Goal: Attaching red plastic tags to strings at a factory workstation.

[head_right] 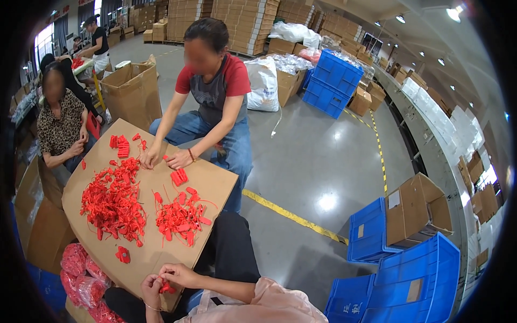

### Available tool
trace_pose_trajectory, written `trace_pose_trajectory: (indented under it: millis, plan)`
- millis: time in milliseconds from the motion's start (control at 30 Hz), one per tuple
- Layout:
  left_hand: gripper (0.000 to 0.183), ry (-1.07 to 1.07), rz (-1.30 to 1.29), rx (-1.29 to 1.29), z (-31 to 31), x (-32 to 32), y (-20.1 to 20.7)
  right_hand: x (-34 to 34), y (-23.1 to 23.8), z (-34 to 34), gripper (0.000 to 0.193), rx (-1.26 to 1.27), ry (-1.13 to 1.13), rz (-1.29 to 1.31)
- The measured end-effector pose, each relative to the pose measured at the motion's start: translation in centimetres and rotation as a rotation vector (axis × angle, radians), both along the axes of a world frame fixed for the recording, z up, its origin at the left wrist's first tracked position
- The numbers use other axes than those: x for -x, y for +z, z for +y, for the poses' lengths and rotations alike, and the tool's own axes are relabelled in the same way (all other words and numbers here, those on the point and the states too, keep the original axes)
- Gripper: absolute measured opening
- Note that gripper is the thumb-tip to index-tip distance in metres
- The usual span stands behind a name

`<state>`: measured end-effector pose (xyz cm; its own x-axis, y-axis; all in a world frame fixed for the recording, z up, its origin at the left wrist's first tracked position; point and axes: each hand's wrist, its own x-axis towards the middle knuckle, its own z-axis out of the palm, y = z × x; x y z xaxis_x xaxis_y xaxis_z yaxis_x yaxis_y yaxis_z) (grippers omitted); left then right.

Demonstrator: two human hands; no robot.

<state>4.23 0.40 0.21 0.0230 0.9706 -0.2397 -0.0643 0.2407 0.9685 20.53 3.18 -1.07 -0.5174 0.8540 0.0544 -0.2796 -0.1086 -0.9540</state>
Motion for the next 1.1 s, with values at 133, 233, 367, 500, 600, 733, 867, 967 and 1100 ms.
trace_pose_trajectory:
  millis: [133,233,367,500,600,733,867,967,1100]
  plan:
    - [0.011,-0.023,-0.123,0.065,0.0,-0.2,1.0,0.1,0.3,-0.1,0.012,0.009,-0.007,0.012]
    - [0.014,-0.03,-0.235,0.134,-0.2,-0.3,1.0,0.2,0.8,-0.3,0.011,0.051,0.014,0.073]
    - [0.017,-0.184,-0.212,0.179,-0.5,-0.3,0.9,1.0,-0.4,-0.3,0.013,0.06,-0.014,-0.006]
    - [0.016,-0.152,-0.23,0.209,-0.7,-0.4,0.5,1.9,-2.5,-0.2,0.014,0.226,-0.016,0.085]
    - [0.013,-0.028,-0.376,0.141,-0.6,0.3,-0.3,1.7,-2.4,-0.2,0.014,0.289,0.017,0.173]
    - [0.012,0.093,-0.53,0.178,-0.4,0.4,-0.2,0.3,0.1,-0.7,0.016,0.547,0.104,0.407]
    - [0.013,0.127,-0.561,0.169,0.0,-0.4,0.5,0.7,-2.6,-1.1,0.022,0.447,0.069,0.307]
    - [0.012,0.13,-0.503,0.087,-0.2,1.1,-0.3,1.7,-2.5,-1.1,0.028,0.526,0.188,0.402]
    - [0.014,0.241,-0.4,0.159,-0.1,1.3,-0.9,0.7,-2.8,-0.8,0.026,0.519,0.106,0.368]
